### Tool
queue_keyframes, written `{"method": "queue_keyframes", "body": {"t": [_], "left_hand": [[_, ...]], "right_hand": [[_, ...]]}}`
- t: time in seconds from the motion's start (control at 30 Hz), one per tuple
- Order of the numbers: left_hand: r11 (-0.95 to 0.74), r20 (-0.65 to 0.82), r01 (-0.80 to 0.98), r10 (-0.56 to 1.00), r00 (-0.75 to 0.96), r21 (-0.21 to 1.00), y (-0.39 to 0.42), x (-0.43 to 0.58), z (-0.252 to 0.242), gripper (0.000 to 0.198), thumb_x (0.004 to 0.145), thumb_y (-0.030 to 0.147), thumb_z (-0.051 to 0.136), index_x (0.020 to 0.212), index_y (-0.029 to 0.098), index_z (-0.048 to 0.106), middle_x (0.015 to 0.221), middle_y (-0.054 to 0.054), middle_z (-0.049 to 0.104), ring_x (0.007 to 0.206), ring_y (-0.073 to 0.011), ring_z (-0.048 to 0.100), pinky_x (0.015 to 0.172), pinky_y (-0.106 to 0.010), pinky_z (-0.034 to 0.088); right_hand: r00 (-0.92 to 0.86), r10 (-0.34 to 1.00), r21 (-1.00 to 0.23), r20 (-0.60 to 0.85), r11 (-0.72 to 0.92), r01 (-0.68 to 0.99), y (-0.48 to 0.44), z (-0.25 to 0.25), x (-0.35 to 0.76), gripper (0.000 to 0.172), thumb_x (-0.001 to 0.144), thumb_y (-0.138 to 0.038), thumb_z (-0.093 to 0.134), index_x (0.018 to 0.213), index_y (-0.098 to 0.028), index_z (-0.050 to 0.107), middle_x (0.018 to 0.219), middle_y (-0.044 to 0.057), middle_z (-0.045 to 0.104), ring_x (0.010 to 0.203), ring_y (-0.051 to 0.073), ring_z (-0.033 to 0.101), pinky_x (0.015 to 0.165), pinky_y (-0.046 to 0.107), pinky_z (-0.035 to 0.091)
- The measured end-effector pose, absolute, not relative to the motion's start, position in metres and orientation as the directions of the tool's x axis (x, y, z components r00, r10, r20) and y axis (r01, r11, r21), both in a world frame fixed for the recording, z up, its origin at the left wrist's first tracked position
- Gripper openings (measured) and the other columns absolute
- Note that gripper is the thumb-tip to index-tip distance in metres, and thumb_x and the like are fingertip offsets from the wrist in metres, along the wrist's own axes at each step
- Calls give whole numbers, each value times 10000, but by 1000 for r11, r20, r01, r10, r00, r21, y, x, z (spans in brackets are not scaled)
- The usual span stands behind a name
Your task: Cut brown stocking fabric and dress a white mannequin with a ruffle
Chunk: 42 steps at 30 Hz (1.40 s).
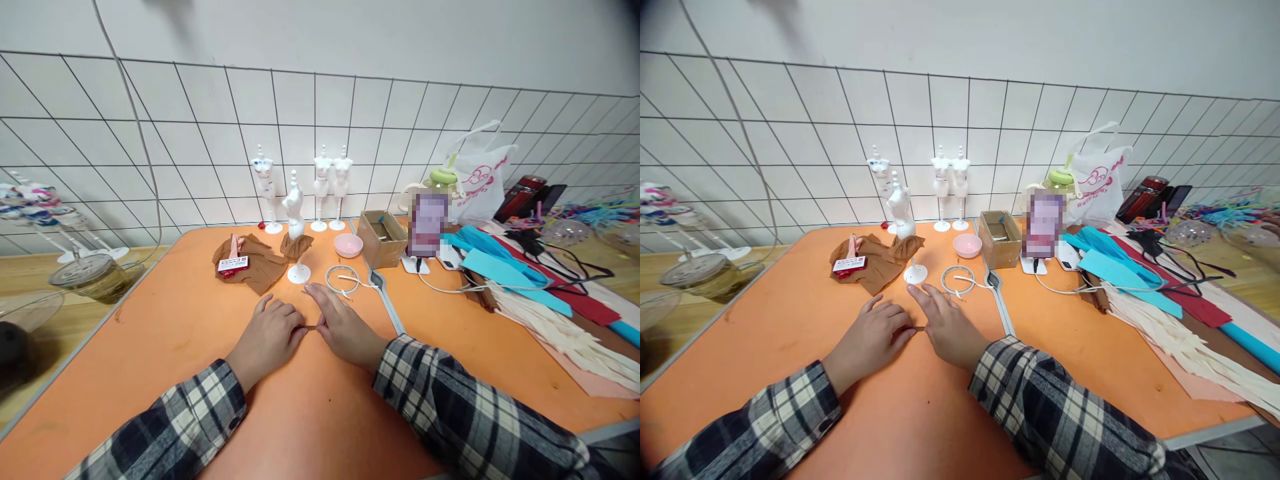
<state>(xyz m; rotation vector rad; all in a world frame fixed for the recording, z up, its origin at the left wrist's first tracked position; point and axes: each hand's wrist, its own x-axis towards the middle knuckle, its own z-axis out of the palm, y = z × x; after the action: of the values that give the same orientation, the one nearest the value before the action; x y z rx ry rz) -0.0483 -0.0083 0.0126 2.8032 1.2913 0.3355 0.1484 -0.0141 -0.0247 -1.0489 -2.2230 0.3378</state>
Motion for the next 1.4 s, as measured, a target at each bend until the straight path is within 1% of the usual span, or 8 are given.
{"method": "queue_keyframes", "body": {"t": [0.33, 0.77, 0.9, 1.0, 1.07, 1.13, 1.23, 1.4], "left_hand": [[-700, 274, 696, 708, 650, 157, 1, -64, 23, 242, 869, 421, 564, 944, 240, 706, 962, -55, 689, 949, -246, 589, 1025, -507, 291], [-697, 251, 703, 713, 655, 144, -7, -35, 15, 187, 891, 213, 529, 845, 257, 704, 912, -16, 687, 1038, -252, 585, 1058, -623, 163], [-697, 296, 686, 713, 635, 208, -5, -40, 12, 185, 880, 205, 522, 806, 223, 691, 874, -36, 697, 995, -247, 598, 1038, -545, 283], [-565, 332, 701, 824, 459, 435, 3, -46, 5, 153, 851, 240, 546, 773, 198, 671, 877, -52, 712, 915, -231, 627, 909, -417, 442], [-400, 285, 650, 916, 281, 646, 8, -50, 1, 161, 842, 291, 553, 787, 195, 670, 862, -47, 728, 846, -216, 656, 809, -353, 497], [-271, 211, 562, 962, 171, 782, 10, -51, -1, 185, 833, 330, 558, 809, 189, 676, 838, -40, 740, 794, -206, 675, 753, -320, 518], [-254, 194, 503, 966, 169, 826, 6, -46, 1, 173, 809, 320, 580, 792, 184, 685, 805, -32, 742, 770, -197, 680, 750, -306, 525], [-286, 228, 484, 958, 175, 827, -3, -37, 7, 139, 782, 292, 599, 771, 189, 692, 774, -23, 741, 744, -187, 677, 742, -297, 536]], "right_hand": [[-459, 763, -558, 456, 647, 520, -14, -22, 150, 908, 766, 62, 480, 1536, -269, 131, 1547, 140, 255, 1410, 277, 293, 1073, 482, 410], [-417, 764, -585, 492, 645, 491, -11, -28, 150, 896, 805, 28, 445, 1539, -310, 59, 1560, 122, 229, 1400, 269, 321, 973, 434, 502], [-378, 722, -557, 579, 689, 463, -16, -15, 154, 823, 815, -39, 527, 1513, -285, 168, 1546, 152, 230, 1265, 257, 464, 974, 444, 481], [-201, 694, -606, 692, 709, 361, -24, -1, 154, 700, 774, -202, 686, 1395, -247, 366, 1456, 157, 353, 1103, 239, 535, 986, 461, 444], [-117, 816, -782, 566, 576, 236, -29, 2, 149, 407, 788, -267, 682, 1168, -217, 545, 1198, 110, 549, 887, 185, 568, 858, 392, 490], [-162, 952, -959, 258, 273, 80, -31, 0, 142, 178, 811, -338, 653, 901, -193, 602, 856, 36, 588, 678, 137, 524, 663, 305, 477], [-223, 969, -983, -103, -133, -124, -29, -9, 133, 246, 772, -415, 681, 788, -185, 597, 654, -29, 500, 547, 100, 452, 526, 242, 374], [-243, 943, -900, -225, -297, -319, -27, -11, 131, 337, 659, -445, 778, 779, -185, 599, 629, -54, 498, 507, 75, 430, 512, 228, 349]]}}
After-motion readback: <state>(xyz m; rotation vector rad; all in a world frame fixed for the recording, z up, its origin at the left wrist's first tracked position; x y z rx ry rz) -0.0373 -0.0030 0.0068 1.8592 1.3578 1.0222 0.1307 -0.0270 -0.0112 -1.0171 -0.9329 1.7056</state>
